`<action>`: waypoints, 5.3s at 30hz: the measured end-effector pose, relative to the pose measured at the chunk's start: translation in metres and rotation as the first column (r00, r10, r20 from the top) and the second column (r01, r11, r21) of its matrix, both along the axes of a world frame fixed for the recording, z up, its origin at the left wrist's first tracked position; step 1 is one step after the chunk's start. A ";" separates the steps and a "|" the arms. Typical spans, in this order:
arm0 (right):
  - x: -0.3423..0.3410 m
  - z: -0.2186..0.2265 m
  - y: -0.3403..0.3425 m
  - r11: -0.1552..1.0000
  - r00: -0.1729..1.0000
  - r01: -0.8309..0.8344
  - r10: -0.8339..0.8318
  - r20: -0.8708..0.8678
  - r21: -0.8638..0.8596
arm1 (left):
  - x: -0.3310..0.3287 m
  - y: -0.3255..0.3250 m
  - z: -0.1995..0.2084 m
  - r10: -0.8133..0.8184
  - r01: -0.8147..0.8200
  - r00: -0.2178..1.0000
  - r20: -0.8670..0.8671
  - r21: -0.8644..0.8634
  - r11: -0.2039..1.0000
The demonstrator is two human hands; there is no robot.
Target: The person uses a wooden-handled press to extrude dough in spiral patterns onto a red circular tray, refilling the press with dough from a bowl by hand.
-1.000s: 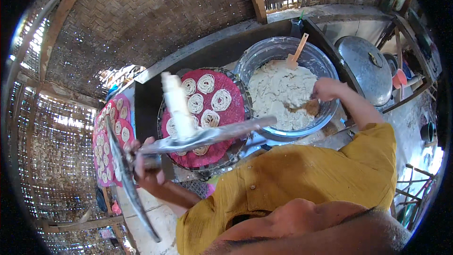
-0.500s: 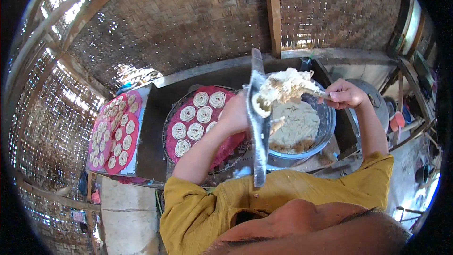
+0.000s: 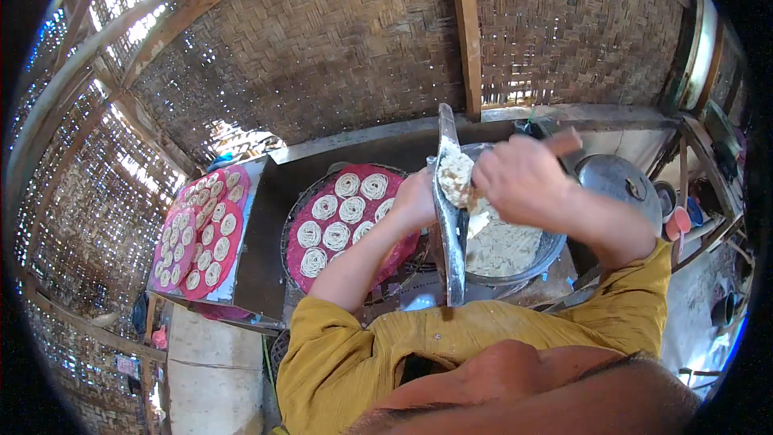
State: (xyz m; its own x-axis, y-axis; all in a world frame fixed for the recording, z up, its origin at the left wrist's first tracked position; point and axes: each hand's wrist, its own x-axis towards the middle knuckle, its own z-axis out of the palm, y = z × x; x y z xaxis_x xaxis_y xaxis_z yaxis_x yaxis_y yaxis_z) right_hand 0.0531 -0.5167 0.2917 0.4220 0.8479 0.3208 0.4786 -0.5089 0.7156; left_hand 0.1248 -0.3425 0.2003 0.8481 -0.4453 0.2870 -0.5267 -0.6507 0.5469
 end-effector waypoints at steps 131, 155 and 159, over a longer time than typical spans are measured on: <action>-0.020 -0.121 -0.071 0.572 0.881 0.434 -0.106 -0.462 0.696 | 0.059 0.097 -0.010 -0.536 0.135 0.833 0.135 -0.990 -0.040; 0.014 -0.070 0.079 0.128 0.349 0.373 0.898 -0.267 0.919 | -0.046 0.144 -0.020 -0.007 0.030 0.998 0.064 -0.363 0.931; 0.017 -0.075 0.074 0.436 0.646 0.013 0.683 -0.340 0.900 | -0.045 0.140 -0.020 0.088 -0.030 0.983 0.163 -0.329 0.944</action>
State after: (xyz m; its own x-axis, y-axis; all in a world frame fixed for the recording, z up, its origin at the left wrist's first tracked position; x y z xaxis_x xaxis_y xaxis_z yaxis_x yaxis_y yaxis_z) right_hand 0.0703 -0.4431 0.2171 0.5286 0.4697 0.7071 0.8486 -0.3143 -0.4256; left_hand 0.0794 -0.2029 0.1800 0.7943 -0.2542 0.5518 -0.5981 -0.4869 0.6366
